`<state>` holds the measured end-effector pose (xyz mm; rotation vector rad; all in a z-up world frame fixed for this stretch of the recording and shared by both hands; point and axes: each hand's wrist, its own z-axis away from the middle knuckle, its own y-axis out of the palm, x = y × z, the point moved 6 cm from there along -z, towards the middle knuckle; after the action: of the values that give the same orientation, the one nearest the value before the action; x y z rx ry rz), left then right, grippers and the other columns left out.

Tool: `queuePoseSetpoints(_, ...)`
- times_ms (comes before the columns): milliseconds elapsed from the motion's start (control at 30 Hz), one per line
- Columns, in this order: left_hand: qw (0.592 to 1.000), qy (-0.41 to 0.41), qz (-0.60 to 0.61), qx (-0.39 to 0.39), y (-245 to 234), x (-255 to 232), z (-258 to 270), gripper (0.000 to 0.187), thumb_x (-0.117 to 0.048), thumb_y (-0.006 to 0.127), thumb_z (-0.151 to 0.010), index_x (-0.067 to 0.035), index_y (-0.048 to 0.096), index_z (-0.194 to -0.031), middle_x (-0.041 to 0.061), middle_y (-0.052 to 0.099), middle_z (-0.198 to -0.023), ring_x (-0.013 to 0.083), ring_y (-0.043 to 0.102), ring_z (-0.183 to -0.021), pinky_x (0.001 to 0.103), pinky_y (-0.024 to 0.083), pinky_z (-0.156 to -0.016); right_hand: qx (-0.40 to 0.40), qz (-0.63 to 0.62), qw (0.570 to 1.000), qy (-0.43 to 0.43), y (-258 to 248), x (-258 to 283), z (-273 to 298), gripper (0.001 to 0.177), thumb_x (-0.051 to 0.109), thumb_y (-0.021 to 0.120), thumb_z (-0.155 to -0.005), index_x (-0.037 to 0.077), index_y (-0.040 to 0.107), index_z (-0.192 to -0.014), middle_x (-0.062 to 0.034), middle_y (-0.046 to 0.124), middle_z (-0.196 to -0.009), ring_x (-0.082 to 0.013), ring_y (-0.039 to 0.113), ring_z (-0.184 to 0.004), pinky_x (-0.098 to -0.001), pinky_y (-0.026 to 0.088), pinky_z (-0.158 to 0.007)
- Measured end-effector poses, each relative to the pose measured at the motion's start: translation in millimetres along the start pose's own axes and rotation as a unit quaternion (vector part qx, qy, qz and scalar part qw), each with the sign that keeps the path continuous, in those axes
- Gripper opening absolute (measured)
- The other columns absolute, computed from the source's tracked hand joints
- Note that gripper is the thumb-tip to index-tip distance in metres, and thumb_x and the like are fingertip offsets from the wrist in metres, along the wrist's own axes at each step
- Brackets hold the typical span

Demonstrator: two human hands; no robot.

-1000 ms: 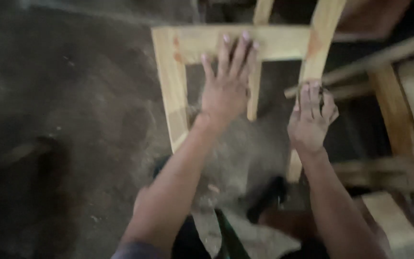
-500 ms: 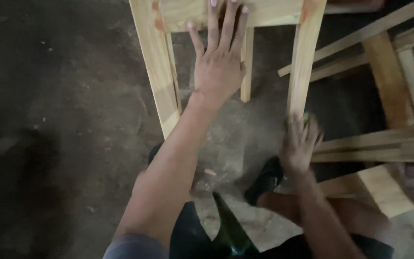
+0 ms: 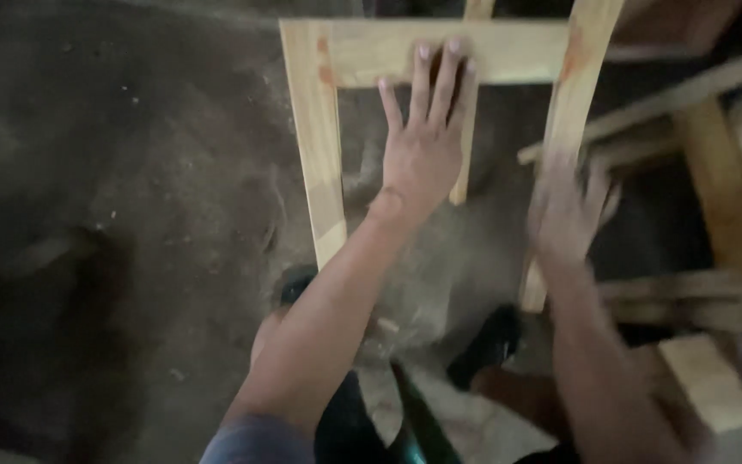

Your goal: The person sands the surfaces of a wooden chair frame using a piece of sandpaper held by hand.

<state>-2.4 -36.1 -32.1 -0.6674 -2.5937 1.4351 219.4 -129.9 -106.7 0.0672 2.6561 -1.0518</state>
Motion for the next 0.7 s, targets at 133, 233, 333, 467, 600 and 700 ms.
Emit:
queuePoseSetpoints(133,0.999,-0.014,-0.001,0.029,-1.5,-0.5,-2.2,0.073,-0.012,0.055,-0.098,-0.006,0.03,-0.167,0.014,0.009,-0.174,0.0398,0.01,-0.162,0.075,0.017,-0.127,0.096,-0.003,0.994,0.06,21.1,-6.2,29.1,0.044,0.025,0.057,-0.11,0.008,0.061,-0.151,-0.0135,0.063,-0.154,-0.0409,0.052,-0.134,-0.0551,0.029,-0.115)
queuePoseSetpoints(233,0.998,-0.029,0.016,0.057,-13.6,-5.9,-7.3,0.077,-0.017,0.056,-0.092,-0.004,0.031,-0.164,0.014,0.009,-0.171,0.0394,0.01,-0.159,0.075,0.017,-0.123,0.001,0.026,0.999,0.024,9.0,-10.1,50.9,0.041,0.026,0.063,-0.109,0.01,0.069,-0.146,-0.0077,0.065,-0.151,-0.0352,0.057,-0.128,-0.0524,0.034,-0.106)
queuePoseSetpoints(333,0.997,-0.024,-0.004,0.079,-10.4,-4.9,-7.7,0.078,-0.019,0.058,-0.095,-0.003,0.03,-0.167,0.015,0.01,-0.171,0.0388,0.011,-0.161,0.075,0.017,-0.125,-0.019,0.079,0.996,0.045,22.4,-8.6,22.4,0.036,0.026,0.06,-0.114,0.01,0.069,-0.145,-0.0086,0.056,-0.15,-0.036,0.055,-0.129,-0.0565,0.033,-0.109)
queuePoseSetpoints(467,0.996,-0.018,-0.003,0.083,-12.3,-9.4,1.9,0.078,-0.019,0.058,-0.096,-0.004,0.03,-0.166,0.015,0.01,-0.173,0.0395,0.011,-0.161,0.074,0.017,-0.126,0.004,-0.022,0.999,0.048,8.1,-3.3,-16.4,0.034,0.02,0.056,-0.118,0.005,0.065,-0.147,-0.0126,0.058,-0.155,-0.0398,0.052,-0.135,-0.0566,0.032,-0.112)
queuePoseSetpoints(600,0.999,-0.014,-0.011,0.045,-13.8,-2.5,-2.5,0.076,-0.018,0.059,-0.099,-0.004,0.03,-0.167,0.015,0.01,-0.173,0.039,0.011,-0.162,0.075,0.016,-0.126,0.041,0.011,0.998,0.052,-36.5,19.8,34.2,0.035,0.022,0.057,-0.117,0.008,0.064,-0.148,-0.0142,0.054,-0.156,-0.0404,0.049,-0.138,-0.06,0.031,-0.113)
queuePoseSetpoints(700,0.998,-0.031,0.009,0.049,-7.2,-1.1,-1.0,0.072,-0.018,0.059,-0.102,-0.005,0.031,-0.167,0.014,0.011,-0.174,0.0384,0.011,-0.163,0.076,0.015,-0.128,0.042,0.023,0.998,0.033,-29.1,13.0,21.9,0.036,0.024,0.058,-0.116,0.011,0.063,-0.149,-0.0153,0.051,-0.157,-0.0408,0.047,-0.14,-0.0625,0.031,-0.113)
